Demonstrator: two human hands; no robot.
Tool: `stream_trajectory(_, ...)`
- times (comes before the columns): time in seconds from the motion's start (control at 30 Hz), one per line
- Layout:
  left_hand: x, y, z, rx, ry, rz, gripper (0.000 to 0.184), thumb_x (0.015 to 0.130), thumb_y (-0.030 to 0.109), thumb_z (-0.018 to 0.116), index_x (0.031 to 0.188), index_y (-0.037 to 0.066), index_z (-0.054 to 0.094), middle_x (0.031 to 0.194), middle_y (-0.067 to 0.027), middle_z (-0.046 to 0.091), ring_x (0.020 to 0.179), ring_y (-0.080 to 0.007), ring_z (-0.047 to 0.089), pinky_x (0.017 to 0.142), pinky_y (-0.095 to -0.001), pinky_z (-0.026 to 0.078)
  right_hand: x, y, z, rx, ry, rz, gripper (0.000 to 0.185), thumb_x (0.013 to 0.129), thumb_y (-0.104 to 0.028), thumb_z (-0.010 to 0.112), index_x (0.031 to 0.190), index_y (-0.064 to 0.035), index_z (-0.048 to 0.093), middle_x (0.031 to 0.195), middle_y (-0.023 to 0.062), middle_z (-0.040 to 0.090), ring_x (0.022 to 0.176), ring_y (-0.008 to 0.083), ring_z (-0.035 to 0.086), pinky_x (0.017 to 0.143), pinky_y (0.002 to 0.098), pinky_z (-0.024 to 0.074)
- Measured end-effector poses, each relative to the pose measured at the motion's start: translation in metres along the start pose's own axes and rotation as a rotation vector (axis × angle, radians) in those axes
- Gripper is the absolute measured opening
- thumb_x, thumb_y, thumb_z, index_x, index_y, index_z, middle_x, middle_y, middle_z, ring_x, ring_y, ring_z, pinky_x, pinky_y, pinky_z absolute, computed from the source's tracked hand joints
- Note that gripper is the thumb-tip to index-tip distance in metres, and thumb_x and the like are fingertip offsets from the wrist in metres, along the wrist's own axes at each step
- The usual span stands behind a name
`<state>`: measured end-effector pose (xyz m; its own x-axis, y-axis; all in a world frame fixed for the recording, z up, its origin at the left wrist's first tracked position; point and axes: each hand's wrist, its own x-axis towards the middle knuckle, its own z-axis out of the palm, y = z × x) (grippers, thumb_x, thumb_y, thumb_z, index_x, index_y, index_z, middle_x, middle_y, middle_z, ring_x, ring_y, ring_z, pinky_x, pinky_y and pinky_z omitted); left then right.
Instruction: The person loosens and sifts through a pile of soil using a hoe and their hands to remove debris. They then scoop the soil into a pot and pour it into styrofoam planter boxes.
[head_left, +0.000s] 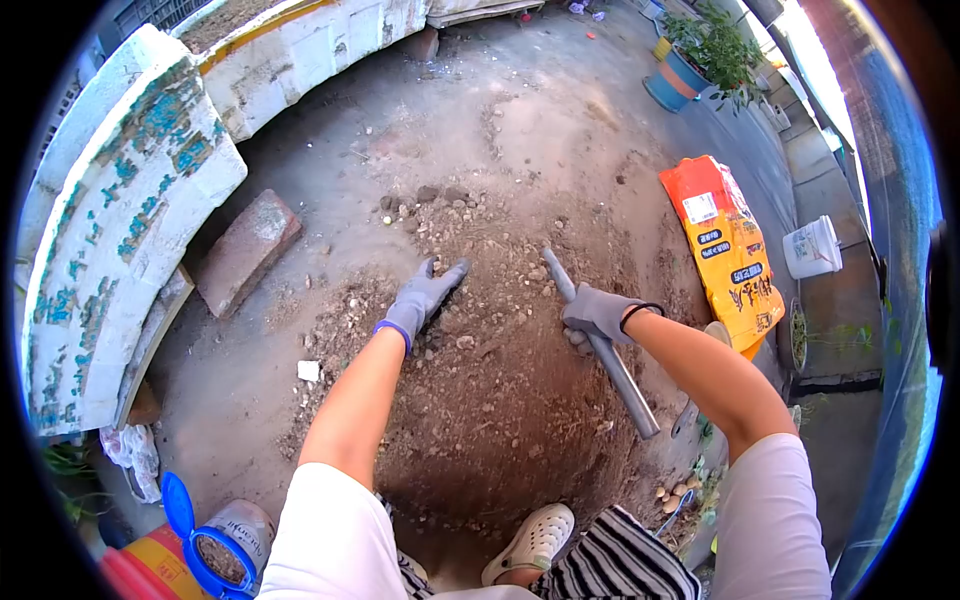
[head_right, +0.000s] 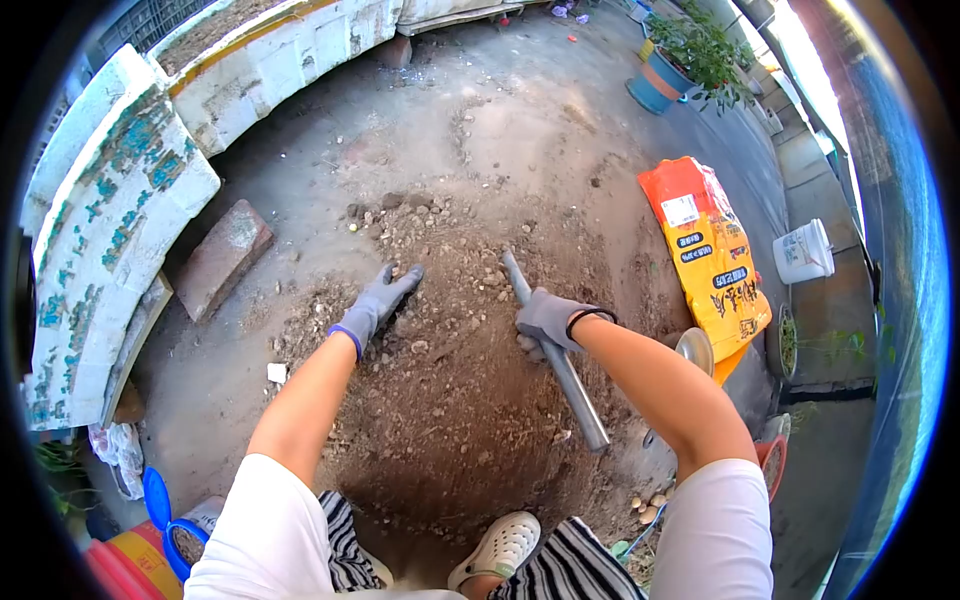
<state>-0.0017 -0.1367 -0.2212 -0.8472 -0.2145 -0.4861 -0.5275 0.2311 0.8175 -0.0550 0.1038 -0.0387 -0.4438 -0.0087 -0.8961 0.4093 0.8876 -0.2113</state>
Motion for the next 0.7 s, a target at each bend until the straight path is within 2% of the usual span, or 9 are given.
stream_trajectory(0.1,-0.025,0.003,-0.006,-0.124,-0.117,-0.118,0.099,0.075,0.066,0.059,0.142,0.001,0.028,0.137,-0.0268,0.041,0.128,-0.0323,0.041,0.104,-0.0387,0.034,-0.033,0.008,0.011,-0.039,0.002,-0.034,0.022,0.084,-0.007,0.049,0.099,0.0090,0.051,0.073,0.0102,0.064,0.060,0.0198,0.065,0.050,0.0328,0.0549)
stream_trajectory(0.13,-0.025,-0.002,-0.005,-0.101,-0.179,-0.054,0.108,0.072,0.070,0.058,0.141,-0.006,0.024,0.140,-0.0279,0.036,0.131,-0.0332,0.036,0.106,-0.0369,0.030,-0.028,0.019,0.014,-0.114,-0.002,-0.060,0.016,0.080,-0.008,0.052,0.083,0.0065,0.056,0.066,0.0098,0.063,0.056,0.0194,0.064,0.047,0.0321,0.0517)
stream_trajectory(0.23,-0.041,-0.002,-0.001,-0.104,-0.240,-0.023,0.115,0.072,0.071,0.057,0.139,-0.013,0.019,0.143,-0.0288,0.029,0.135,-0.0337,0.030,0.109,-0.0346,0.026,-0.059,0.044,0.017,-0.103,0.037,-0.156,0.015,0.077,-0.010,0.053,0.070,0.0027,0.056,0.061,0.0090,0.061,0.053,0.0186,0.063,0.046,0.0315,0.0495)
stream_trajectory(0.3,-0.052,0.008,-0.001,-0.072,-0.304,0.052,0.112,0.074,0.066,0.059,0.139,-0.014,0.017,0.143,-0.0287,0.029,0.134,-0.0338,0.031,0.109,-0.0342,0.027,-0.087,0.049,0.020,-0.109,0.012,-0.139,0.017,0.078,-0.013,0.053,0.075,0.0029,0.055,0.061,0.0092,0.060,0.052,0.0185,0.062,0.046,0.0317,0.0491)
stream_trajectory(0.4,-0.080,0.024,0.010,-0.212,-0.308,0.027,0.108,0.074,0.055,0.068,0.140,-0.013,0.017,0.141,-0.0289,0.033,0.131,-0.0331,0.035,0.107,-0.0342,0.029,-0.108,0.077,0.023,0.147,0.097,-0.134,0.020,0.080,-0.012,0.054,0.092,0.0006,0.045,0.061,0.0067,0.056,0.044,0.0178,0.055,0.040,0.0317,0.0449)
stream_trajectory(0.47,-0.098,0.041,0.012,-0.343,-0.346,-0.008,0.106,0.074,0.047,0.071,0.140,-0.013,0.015,0.141,-0.0288,0.033,0.130,-0.0323,0.036,0.106,-0.0348,0.031,-0.128,0.082,0.025,0.266,0.163,-0.128,0.020,0.081,-0.013,0.055,0.094,-0.0019,0.045,0.060,0.0060,0.055,0.044,0.0157,0.054,0.040,0.0303,0.0454)
stream_trajectory(0.63,-0.098,0.061,0.048,-0.521,-0.374,0.035,0.100,0.075,0.043,0.071,0.139,-0.014,0.018,0.140,-0.0278,0.034,0.130,-0.0311,0.037,0.105,-0.0344,0.032,-0.150,0.103,0.012,0.473,0.379,-0.248,0.018,0.076,-0.008,0.057,0.090,-0.0047,0.046,0.057,0.0069,0.054,0.034,0.0133,0.047,0.031,0.0272,0.0409)
stream_trajectory(0.67,-0.097,0.069,0.052,-0.499,-0.431,0.101,0.098,0.076,0.041,0.070,0.139,-0.014,0.019,0.141,-0.0275,0.034,0.130,-0.0307,0.037,0.105,-0.0345,0.032,-0.142,0.115,-0.001,0.465,0.382,-0.242,0.030,0.080,-0.008,0.056,0.104,-0.0070,0.039,0.063,0.0078,0.056,0.036,0.0146,0.050,0.031,0.0302,0.0438)
stream_trajectory(0.7,-0.100,0.076,0.055,-0.478,-0.491,0.165,0.095,0.077,0.040,0.069,0.138,-0.014,0.020,0.141,-0.0273,0.034,0.129,-0.0304,0.037,0.105,-0.0346,0.032,-0.144,0.113,-0.006,0.495,0.459,-0.226,0.028,0.079,-0.007,0.055,0.103,-0.0075,0.041,0.064,0.0078,0.056,0.037,0.0147,0.049,0.032,0.0307,0.0429)
